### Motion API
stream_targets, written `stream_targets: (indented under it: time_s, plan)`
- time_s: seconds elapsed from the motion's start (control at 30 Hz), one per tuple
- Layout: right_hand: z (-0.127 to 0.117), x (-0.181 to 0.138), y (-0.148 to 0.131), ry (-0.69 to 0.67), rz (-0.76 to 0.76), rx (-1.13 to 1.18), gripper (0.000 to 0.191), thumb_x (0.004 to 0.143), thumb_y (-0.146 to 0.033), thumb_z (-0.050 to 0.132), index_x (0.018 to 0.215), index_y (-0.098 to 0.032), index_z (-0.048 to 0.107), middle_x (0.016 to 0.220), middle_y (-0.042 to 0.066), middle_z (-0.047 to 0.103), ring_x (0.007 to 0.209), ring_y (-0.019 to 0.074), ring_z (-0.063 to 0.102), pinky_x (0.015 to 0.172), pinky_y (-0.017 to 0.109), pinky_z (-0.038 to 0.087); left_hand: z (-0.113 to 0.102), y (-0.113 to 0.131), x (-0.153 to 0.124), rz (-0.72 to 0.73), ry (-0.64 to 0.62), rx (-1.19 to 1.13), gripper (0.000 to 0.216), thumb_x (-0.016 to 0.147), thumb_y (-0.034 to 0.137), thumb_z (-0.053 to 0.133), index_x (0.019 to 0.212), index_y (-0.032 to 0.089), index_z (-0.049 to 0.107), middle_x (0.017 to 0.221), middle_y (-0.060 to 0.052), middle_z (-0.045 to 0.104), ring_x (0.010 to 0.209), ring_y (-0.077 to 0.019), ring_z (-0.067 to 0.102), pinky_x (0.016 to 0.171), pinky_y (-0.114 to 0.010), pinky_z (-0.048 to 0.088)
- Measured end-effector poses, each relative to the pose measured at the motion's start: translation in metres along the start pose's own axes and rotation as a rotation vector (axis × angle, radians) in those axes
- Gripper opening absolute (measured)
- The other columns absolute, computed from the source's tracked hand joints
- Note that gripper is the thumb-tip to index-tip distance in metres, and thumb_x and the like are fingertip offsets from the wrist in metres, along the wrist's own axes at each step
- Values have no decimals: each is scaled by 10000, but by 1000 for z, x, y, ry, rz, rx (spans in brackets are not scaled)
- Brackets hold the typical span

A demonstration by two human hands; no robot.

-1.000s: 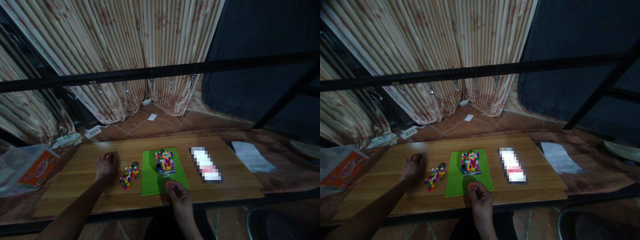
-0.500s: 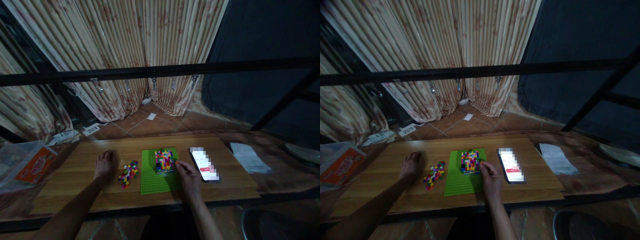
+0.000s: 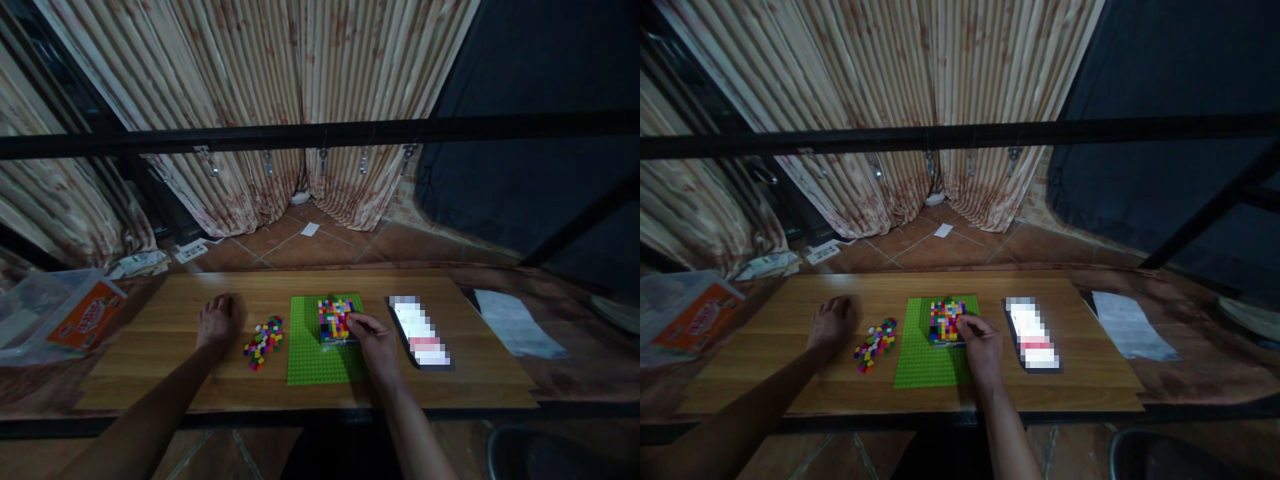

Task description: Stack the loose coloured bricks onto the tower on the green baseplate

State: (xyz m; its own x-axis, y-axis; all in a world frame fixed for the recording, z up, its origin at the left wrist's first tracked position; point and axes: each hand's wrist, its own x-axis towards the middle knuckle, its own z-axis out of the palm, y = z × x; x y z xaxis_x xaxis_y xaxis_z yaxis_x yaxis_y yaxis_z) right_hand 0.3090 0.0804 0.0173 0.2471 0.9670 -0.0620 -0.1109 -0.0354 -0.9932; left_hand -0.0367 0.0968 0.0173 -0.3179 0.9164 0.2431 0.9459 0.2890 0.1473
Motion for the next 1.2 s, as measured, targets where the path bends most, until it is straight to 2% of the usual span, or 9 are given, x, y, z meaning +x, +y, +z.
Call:
stream_targets:
  time_s: [0.27,0.5,0.7,1.2]
  plan:
    - [4,0,-14,-7,136,105,304,527,-385,858,770,-217,789,760,33,755,698,193,656,660,322,509,1,0,0,-12,12,-16,434,902,319,391,1270,168,566,1278,-134,599,1172,-285,510,1011,-438,386]
    - [8,3,-22,10,227,206,302,458,-295,864,731,-210,769,711,6,742,650,165,647,645,303,505,-3,3,-1,-15,-9,2,424,912,317,365,1240,154,579,1282,-137,596,1159,-292,516,1004,-440,390]
    - [11,5,-20,16,195,232,262,465,-269,854,691,-199,741,677,-8,719,598,141,619,614,291,487,-1,2,-1,-21,-3,-8,433,911,326,365,1251,152,571,1300,-129,586,1176,-294,506,1014,-438,382]
    - [14,3,-18,43,128,181,268,468,-325,856,677,-202,741,671,2,722,628,174,640,611,308,506,2,1,-3,5,38,-8,400,911,306,378,1221,159,581,1278,-127,597,1159,-275,515,1010,-413,378]
